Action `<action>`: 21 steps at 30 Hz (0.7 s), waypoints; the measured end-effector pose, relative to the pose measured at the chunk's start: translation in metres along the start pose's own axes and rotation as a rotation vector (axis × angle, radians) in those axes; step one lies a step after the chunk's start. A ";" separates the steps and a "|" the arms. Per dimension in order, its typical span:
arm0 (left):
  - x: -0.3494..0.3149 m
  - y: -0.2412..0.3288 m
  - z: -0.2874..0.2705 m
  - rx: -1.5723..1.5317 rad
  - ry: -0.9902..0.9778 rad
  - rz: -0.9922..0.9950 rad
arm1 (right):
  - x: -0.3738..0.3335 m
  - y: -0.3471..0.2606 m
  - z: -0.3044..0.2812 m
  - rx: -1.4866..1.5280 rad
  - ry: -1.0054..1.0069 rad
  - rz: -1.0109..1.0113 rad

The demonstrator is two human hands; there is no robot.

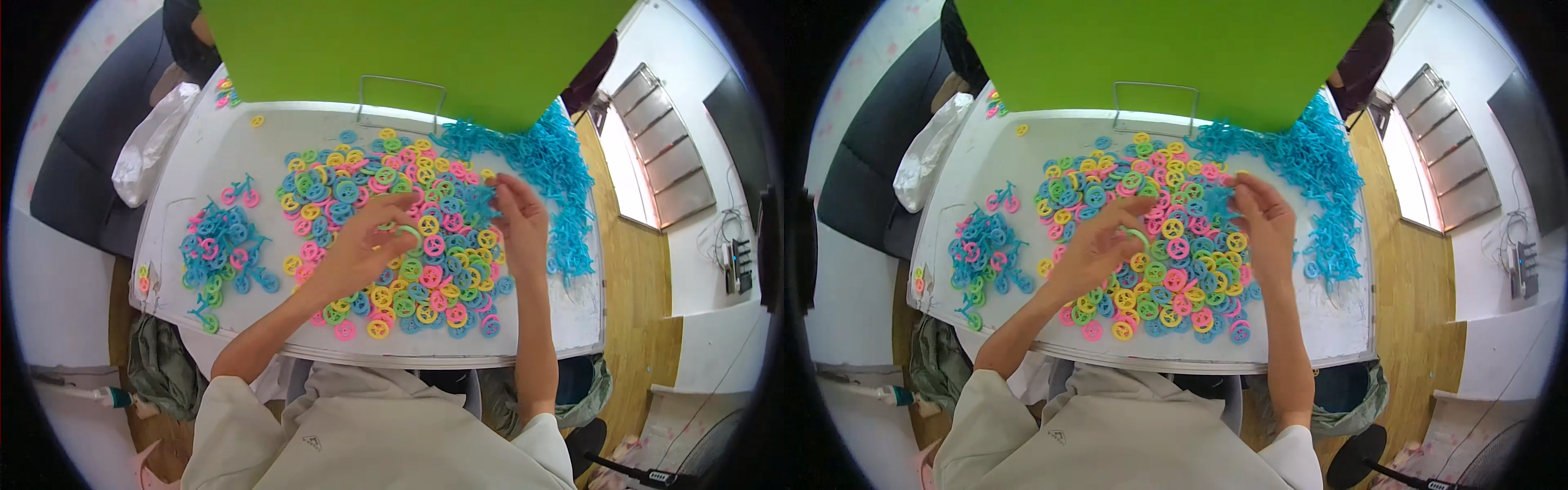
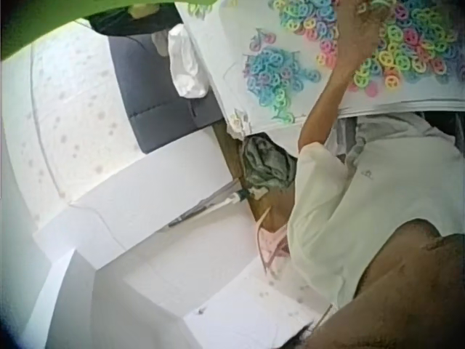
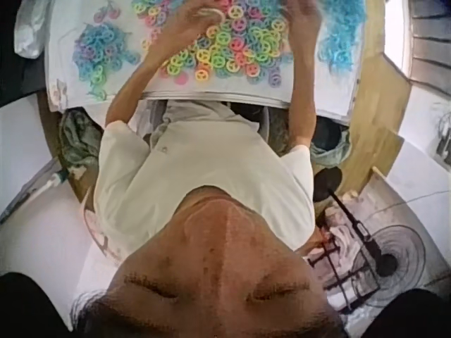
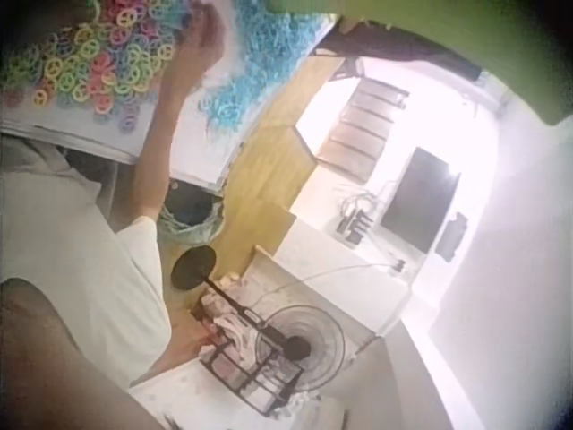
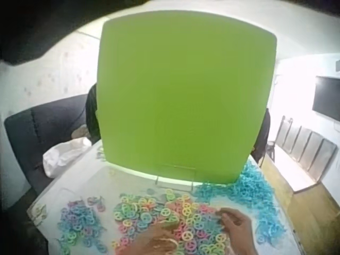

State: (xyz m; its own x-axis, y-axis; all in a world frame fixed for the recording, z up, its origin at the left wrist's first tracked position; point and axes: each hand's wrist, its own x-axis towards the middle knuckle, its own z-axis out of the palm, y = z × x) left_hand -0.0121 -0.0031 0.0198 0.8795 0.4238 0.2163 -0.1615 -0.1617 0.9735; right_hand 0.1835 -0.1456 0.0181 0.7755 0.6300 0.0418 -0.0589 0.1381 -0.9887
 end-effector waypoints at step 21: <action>-0.003 -0.001 -0.011 -0.516 -0.196 -0.282 | -0.029 0.032 0.036 0.437 -0.534 0.249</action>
State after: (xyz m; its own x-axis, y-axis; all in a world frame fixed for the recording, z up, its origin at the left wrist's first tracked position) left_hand -0.0194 0.0060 0.0187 0.9778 0.2082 -0.0243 -0.0636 0.4050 0.9121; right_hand 0.1362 -0.1319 -0.0094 0.3004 0.9538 -0.0020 -0.5254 0.1637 -0.8350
